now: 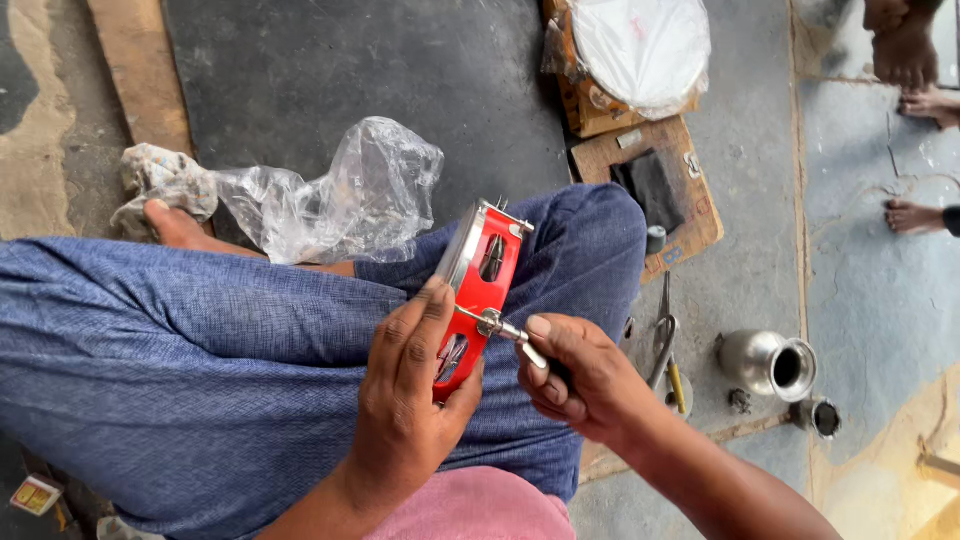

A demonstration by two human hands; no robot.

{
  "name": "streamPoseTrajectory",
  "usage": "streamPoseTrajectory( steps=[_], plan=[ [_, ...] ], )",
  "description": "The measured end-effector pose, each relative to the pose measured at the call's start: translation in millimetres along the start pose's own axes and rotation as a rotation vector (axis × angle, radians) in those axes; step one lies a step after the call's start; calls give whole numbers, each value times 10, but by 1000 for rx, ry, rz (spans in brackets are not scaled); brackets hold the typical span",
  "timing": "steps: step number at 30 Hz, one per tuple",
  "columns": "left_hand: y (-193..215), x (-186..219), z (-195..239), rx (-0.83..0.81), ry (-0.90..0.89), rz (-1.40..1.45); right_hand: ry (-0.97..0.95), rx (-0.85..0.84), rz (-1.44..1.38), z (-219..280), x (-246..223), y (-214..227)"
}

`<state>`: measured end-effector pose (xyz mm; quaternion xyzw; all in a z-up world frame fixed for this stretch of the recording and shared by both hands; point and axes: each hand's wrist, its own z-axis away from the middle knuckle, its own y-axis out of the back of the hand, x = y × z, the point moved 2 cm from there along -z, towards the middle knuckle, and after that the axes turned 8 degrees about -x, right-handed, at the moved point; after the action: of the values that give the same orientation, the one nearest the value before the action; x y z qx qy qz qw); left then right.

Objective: The person unboxes a small percussion instrument, removes the plastic wrapping, and uses a small tool and a pair of pliers to adjust the tension rods on its side.

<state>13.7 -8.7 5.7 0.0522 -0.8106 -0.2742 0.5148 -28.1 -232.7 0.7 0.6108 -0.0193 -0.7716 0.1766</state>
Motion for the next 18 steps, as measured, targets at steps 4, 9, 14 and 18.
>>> streamPoseTrajectory(
  steps=[4, 9, 14, 18],
  plan=[
    [2, -12, -35, 17, 10, 32, -407, -172, -883, -58, -84, -59],
    [39, -21, -31, -18, 27, 54, 511, 147, 770, -140, -575, -87],
    [-17, -29, -6, -28, -7, 49, -140, 53, -42, -218, -193, -68],
    [22, -27, -42, -3, 5, 63, -444, -108, -774, -160, -12, -118]
  ],
)
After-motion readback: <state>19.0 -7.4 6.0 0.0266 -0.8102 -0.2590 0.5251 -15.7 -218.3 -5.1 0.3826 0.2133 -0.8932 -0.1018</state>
